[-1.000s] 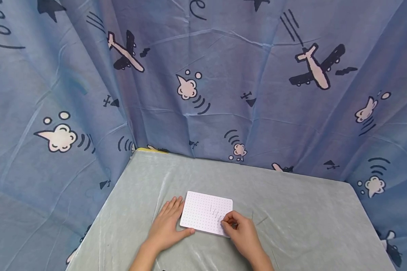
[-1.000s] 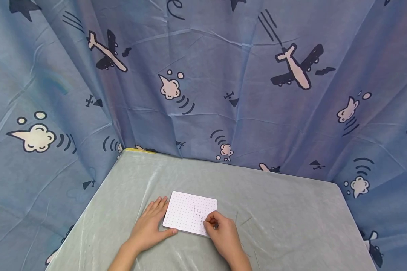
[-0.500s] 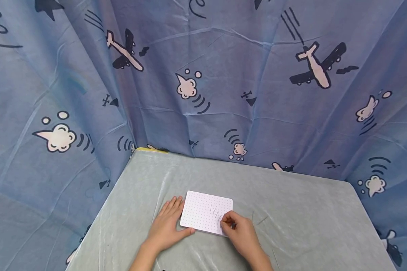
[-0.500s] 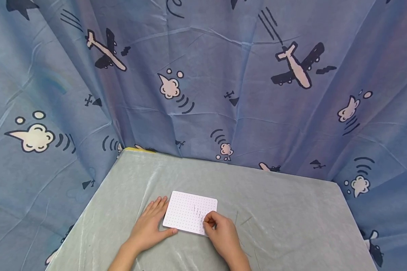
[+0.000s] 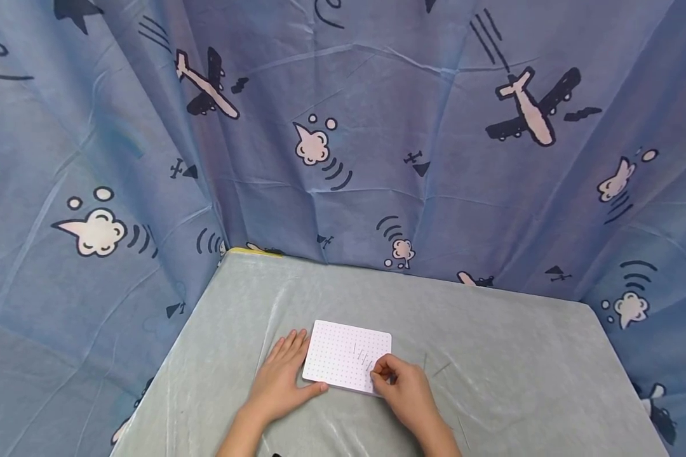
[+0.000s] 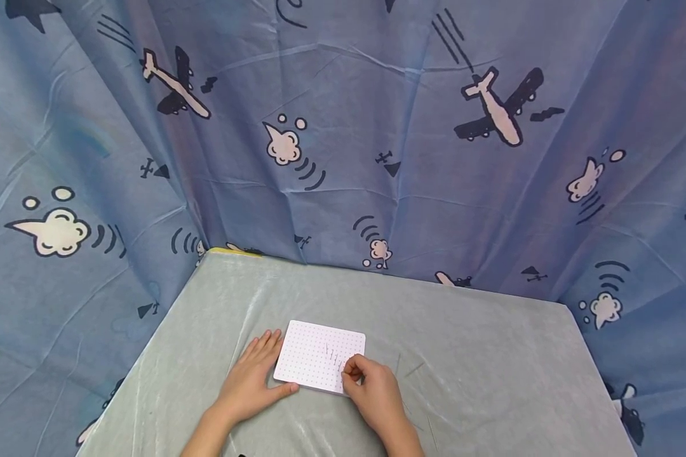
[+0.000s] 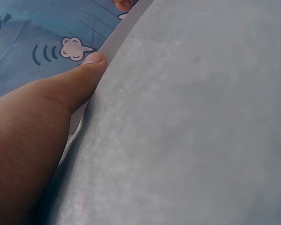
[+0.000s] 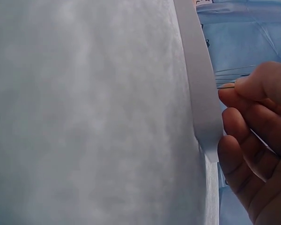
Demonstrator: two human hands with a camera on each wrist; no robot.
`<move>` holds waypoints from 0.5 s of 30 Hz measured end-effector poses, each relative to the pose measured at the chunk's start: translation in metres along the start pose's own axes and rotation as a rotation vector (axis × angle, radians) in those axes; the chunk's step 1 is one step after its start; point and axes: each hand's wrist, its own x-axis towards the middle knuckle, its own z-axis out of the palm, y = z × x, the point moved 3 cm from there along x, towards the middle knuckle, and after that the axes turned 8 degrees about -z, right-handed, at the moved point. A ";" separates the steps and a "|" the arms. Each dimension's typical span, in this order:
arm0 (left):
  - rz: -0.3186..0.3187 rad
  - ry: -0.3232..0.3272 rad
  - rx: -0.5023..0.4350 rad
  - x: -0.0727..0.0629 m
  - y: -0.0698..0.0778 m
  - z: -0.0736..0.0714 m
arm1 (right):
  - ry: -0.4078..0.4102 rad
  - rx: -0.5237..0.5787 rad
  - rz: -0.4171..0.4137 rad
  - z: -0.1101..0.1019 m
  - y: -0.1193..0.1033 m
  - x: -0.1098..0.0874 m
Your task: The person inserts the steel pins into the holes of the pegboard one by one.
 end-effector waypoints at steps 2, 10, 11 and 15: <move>0.003 0.006 0.003 0.001 0.000 0.000 | -0.001 -0.002 -0.007 -0.001 -0.001 0.000; -0.005 0.001 0.011 0.001 0.001 0.000 | -0.024 0.002 0.015 -0.003 -0.003 0.000; -0.006 0.000 0.013 0.001 0.001 0.001 | -0.030 0.006 0.018 -0.003 -0.002 0.000; -0.006 -0.002 0.019 0.001 0.001 0.002 | -0.044 0.025 0.001 -0.005 -0.002 0.000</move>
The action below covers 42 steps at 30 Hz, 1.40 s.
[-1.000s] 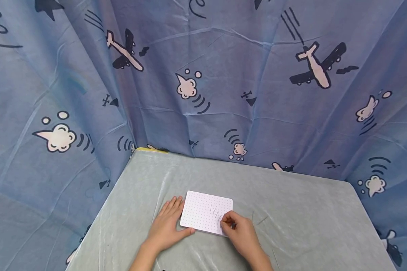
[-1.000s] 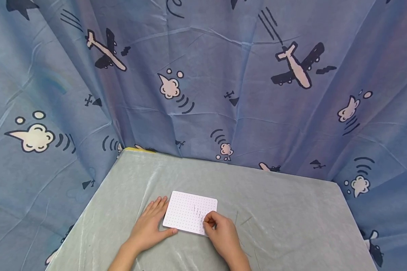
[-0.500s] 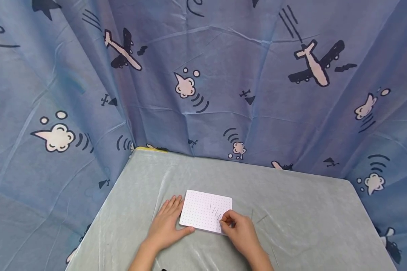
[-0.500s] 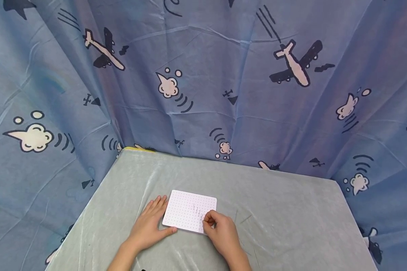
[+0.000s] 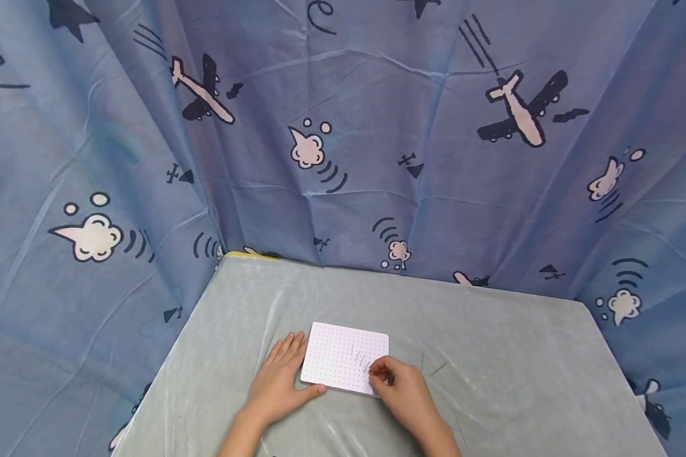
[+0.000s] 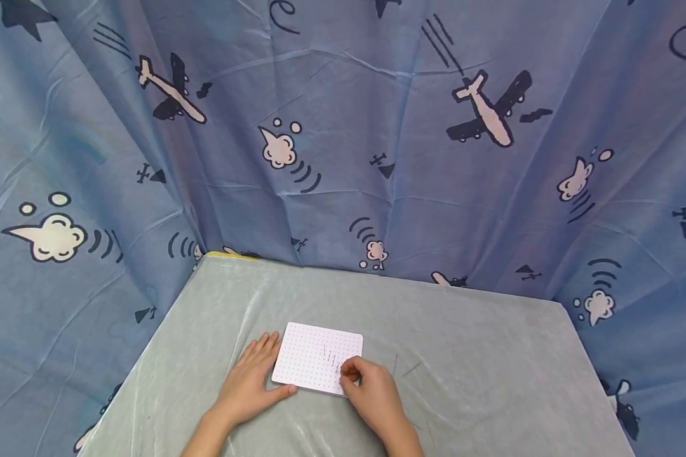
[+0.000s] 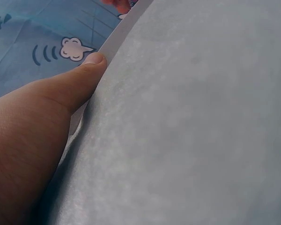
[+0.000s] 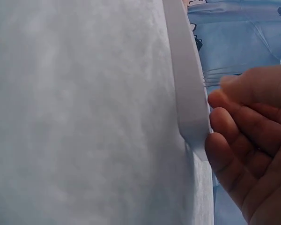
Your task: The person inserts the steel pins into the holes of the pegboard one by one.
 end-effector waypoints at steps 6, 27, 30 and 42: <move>0.001 0.002 -0.013 -0.001 0.000 0.000 | -0.004 0.019 0.001 -0.005 0.002 0.000; 0.002 -0.001 0.002 0.001 -0.002 0.000 | 0.009 -0.345 0.432 -0.076 0.063 -0.010; 0.003 -0.002 0.004 0.001 -0.001 -0.001 | -0.002 -0.330 0.471 -0.081 0.070 -0.012; -0.005 -0.011 0.006 0.000 -0.003 0.001 | -0.042 -0.352 0.552 -0.083 0.077 -0.005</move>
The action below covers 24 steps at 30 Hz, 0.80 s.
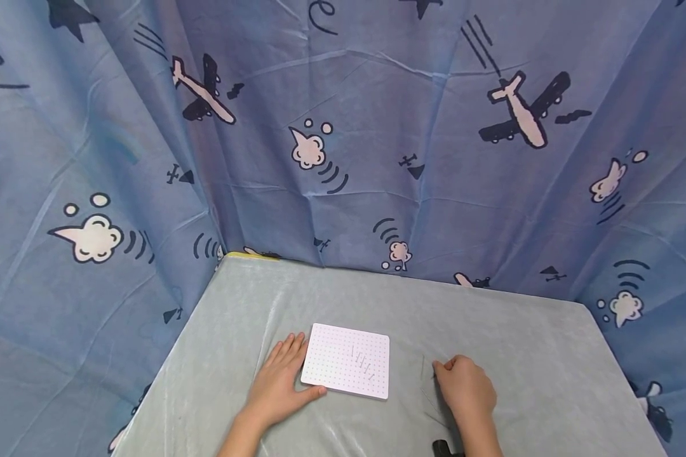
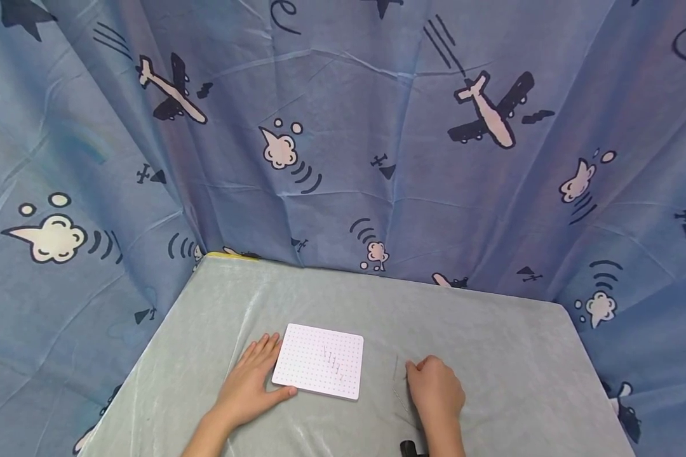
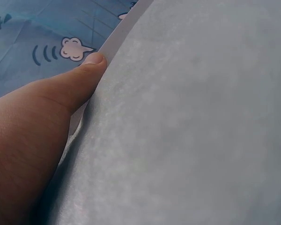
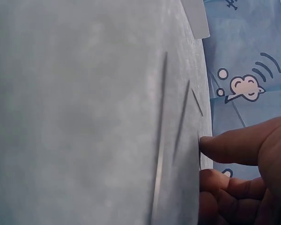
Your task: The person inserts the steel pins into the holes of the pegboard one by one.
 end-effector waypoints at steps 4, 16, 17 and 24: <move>-0.003 0.000 -0.009 -0.001 0.000 0.001 | -0.021 -0.014 0.025 -0.002 0.000 0.000; 0.000 -0.003 -0.006 0.000 0.002 -0.002 | -0.051 -0.034 0.006 -0.005 0.002 -0.003; 0.000 -0.004 -0.009 0.000 0.002 -0.002 | -0.062 -0.038 0.007 -0.006 0.003 -0.003; -0.005 -0.007 -0.019 -0.001 0.003 -0.002 | -0.078 -0.068 -0.037 -0.007 0.003 -0.006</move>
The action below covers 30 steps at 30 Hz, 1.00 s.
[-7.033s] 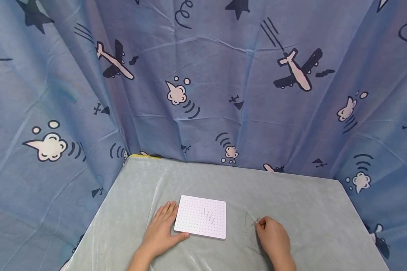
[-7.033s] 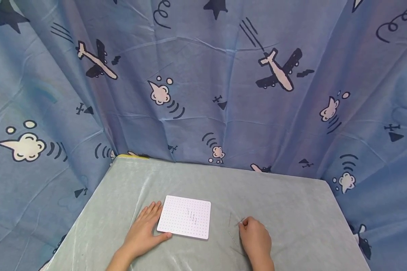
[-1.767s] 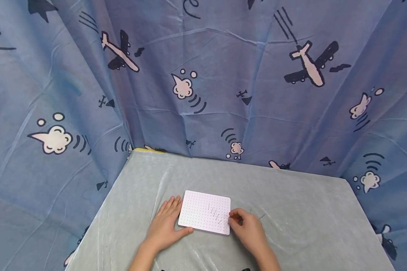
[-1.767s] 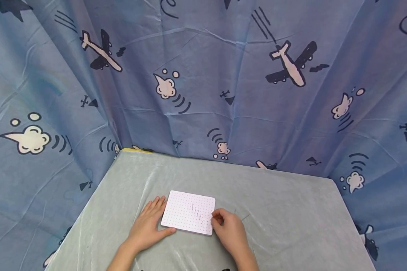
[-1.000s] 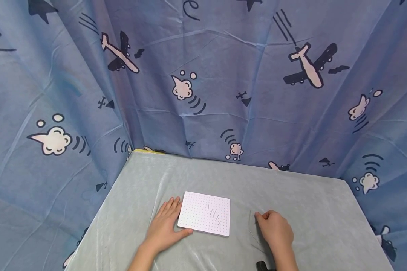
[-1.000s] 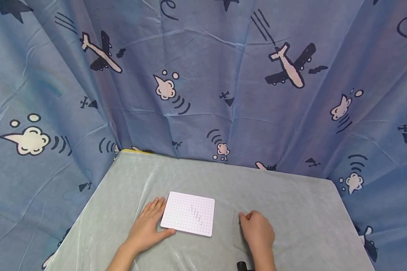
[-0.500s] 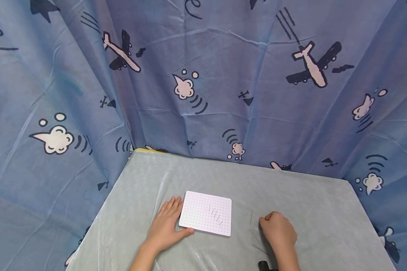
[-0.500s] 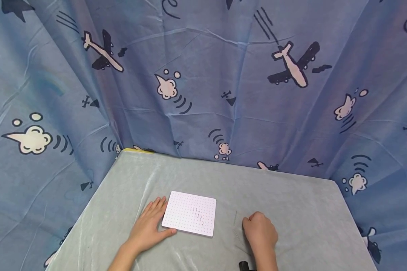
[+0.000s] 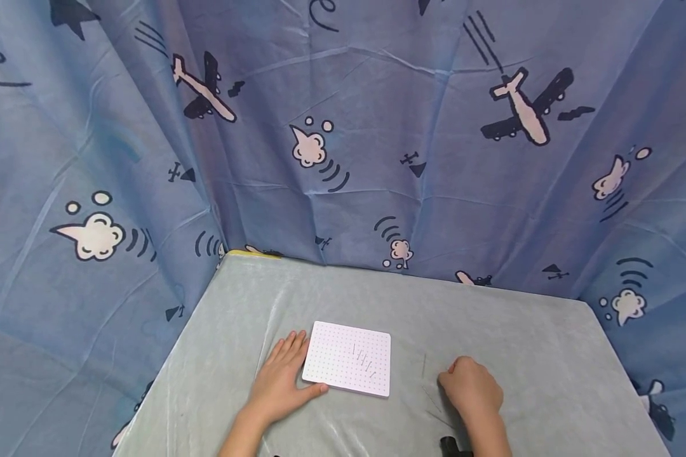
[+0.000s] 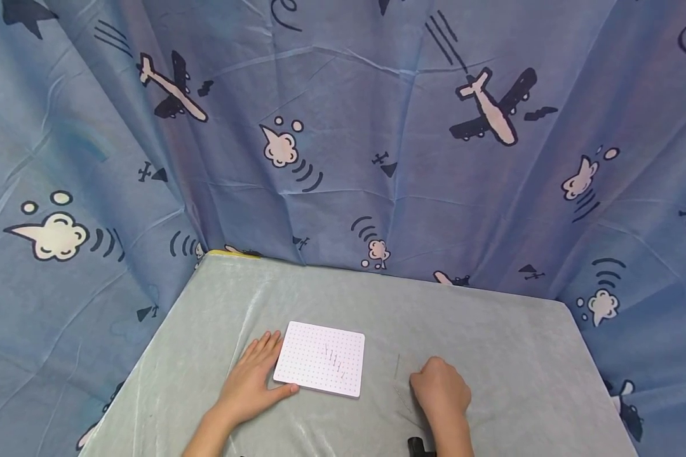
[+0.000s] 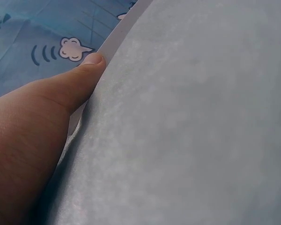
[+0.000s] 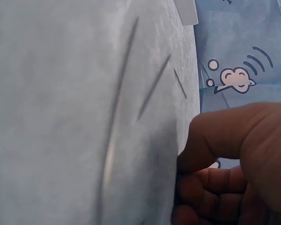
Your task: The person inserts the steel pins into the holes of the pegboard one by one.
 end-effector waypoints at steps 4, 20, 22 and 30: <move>-0.002 0.001 0.003 -0.001 -0.001 0.001 | 0.023 0.004 -0.006 0.002 0.003 -0.003; 0.008 0.009 0.016 0.002 -0.002 0.002 | 0.124 0.121 -0.033 -0.006 0.018 -0.009; 0.008 0.010 0.020 0.002 -0.002 0.002 | 0.147 0.147 -0.048 -0.007 0.018 -0.010; 0.002 -0.009 0.022 0.001 -0.002 0.002 | 0.305 0.299 -0.133 -0.003 0.005 -0.016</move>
